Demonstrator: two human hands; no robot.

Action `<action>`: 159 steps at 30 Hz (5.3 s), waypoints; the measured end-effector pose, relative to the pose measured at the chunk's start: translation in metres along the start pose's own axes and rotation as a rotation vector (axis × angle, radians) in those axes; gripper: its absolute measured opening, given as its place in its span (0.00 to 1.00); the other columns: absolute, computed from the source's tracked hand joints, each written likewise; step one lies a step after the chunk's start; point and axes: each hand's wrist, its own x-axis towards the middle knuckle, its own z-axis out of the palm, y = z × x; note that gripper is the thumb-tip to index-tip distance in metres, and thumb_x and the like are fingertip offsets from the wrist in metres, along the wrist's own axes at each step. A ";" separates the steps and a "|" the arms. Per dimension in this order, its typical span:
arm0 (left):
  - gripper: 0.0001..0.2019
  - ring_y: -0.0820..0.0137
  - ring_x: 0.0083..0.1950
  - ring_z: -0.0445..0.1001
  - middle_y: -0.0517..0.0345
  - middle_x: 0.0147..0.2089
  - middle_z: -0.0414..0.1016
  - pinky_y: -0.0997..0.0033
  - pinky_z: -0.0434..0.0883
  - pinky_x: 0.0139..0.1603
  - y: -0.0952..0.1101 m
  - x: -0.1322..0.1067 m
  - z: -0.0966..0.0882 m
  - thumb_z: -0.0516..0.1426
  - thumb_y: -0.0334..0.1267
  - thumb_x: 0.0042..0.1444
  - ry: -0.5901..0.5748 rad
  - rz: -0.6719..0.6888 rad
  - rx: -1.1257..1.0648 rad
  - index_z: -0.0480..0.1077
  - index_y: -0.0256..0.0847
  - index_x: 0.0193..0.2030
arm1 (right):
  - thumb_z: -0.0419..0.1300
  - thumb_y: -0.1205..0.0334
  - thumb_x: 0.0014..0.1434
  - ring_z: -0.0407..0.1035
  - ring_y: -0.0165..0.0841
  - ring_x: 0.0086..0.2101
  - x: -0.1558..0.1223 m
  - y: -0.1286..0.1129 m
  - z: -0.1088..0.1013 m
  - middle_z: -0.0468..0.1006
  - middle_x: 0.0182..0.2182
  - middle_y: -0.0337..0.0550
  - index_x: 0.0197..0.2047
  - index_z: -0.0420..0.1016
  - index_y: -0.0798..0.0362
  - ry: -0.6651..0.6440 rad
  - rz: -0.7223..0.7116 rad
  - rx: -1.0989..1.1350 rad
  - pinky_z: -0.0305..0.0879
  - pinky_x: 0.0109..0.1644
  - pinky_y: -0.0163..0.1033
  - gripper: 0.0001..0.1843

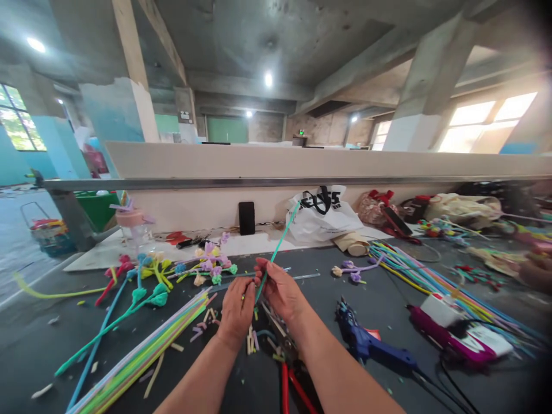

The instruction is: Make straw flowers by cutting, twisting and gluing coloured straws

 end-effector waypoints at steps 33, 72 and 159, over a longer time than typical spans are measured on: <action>0.11 0.81 0.16 0.59 0.61 0.19 0.67 0.81 0.54 0.16 -0.001 0.004 -0.012 0.58 0.41 0.49 -0.703 -0.682 -1.027 0.64 0.35 0.33 | 0.60 0.53 0.49 0.56 0.24 0.18 -0.004 -0.003 -0.013 0.68 0.22 0.38 0.35 0.74 0.58 0.155 -0.170 -0.267 0.54 0.21 0.32 0.16; 0.09 0.78 0.18 0.68 0.60 0.23 0.71 0.83 0.62 0.16 0.006 0.030 -0.040 0.61 0.37 0.47 -0.549 -0.792 -1.158 0.67 0.34 0.30 | 0.52 0.70 0.59 0.63 0.32 0.33 -0.003 -0.009 -0.018 0.78 0.32 0.38 0.49 0.71 0.42 -0.085 -1.014 -1.564 0.51 0.39 0.39 0.18; 0.06 0.63 0.38 0.64 0.52 0.31 0.72 0.65 0.56 0.45 0.021 0.043 -0.036 0.56 0.32 0.48 -0.264 0.100 -0.036 0.74 0.44 0.27 | 0.51 0.67 0.58 0.64 0.32 0.30 -0.019 -0.012 0.002 0.71 0.24 0.41 0.26 0.69 0.53 0.054 -0.911 -1.772 0.45 0.37 0.39 0.10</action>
